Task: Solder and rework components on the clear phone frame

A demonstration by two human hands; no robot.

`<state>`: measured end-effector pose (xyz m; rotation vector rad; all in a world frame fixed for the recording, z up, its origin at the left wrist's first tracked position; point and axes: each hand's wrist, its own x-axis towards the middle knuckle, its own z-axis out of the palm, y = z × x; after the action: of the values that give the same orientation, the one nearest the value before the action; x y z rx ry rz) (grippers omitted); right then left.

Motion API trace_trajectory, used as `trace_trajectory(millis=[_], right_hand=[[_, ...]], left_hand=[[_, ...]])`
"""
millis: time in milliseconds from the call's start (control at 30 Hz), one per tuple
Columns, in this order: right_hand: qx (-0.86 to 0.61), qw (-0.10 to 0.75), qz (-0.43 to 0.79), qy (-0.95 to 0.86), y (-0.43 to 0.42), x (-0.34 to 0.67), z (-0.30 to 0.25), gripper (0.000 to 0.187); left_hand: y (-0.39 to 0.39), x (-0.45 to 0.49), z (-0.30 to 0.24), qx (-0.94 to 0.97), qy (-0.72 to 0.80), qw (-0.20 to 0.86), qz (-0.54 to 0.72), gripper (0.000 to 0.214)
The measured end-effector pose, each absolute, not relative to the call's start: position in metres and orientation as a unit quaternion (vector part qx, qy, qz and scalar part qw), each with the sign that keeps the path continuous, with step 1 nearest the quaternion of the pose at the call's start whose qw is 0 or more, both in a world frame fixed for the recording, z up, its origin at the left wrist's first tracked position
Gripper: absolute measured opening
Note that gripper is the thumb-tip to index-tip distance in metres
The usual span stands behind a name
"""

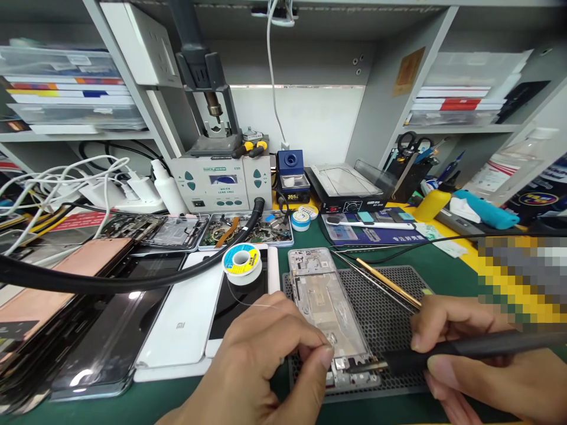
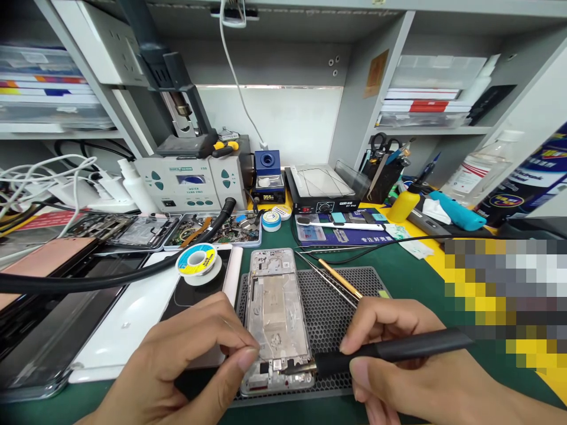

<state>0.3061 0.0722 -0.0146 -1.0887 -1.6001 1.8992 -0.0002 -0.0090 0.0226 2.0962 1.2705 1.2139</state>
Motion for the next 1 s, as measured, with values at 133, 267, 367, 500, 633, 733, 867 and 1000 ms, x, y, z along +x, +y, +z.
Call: trace_trajectory(millis=[133,267,367,500,633,733,867,1000], right_hand=[[-0.394,0.214,0.683,-0.576,0.073,0.305,-0.016,0.026],[-0.393,0.216,0.682,-0.577,0.071,0.302,-0.011,0.030],[-0.388,0.210,0.683,-0.582,0.069,0.301,-0.007,0.030],[-0.393,0.209,0.679,-0.584,0.070,0.301,-0.006,0.029],[-0.377,0.213,0.690,-0.580,0.072,0.301,-0.007,0.027],[-0.380,0.214,0.692,-0.576,0.072,0.302,-0.007,0.026],[-0.373,0.214,0.693,-0.579,0.071,0.302,-0.006,0.026],[-0.374,0.214,0.695,-0.576,0.071,0.302,-0.006,0.025]], left_hand=[[-0.010,-0.001,0.022,0.753,0.451,0.200,0.435,0.020],[-0.011,0.001,0.022,0.755,0.454,0.197,0.430,0.020],[-0.009,0.002,0.022,0.755,0.456,0.192,0.430,0.020],[-0.008,0.002,0.021,0.753,0.457,0.193,0.433,0.021],[-0.009,0.002,0.022,0.753,0.455,0.191,0.435,0.020],[-0.010,0.002,0.023,0.754,0.451,0.193,0.437,0.020],[-0.010,0.002,0.022,0.753,0.454,0.192,0.437,0.021],[-0.009,0.003,0.023,0.753,0.453,0.192,0.437,0.020]])
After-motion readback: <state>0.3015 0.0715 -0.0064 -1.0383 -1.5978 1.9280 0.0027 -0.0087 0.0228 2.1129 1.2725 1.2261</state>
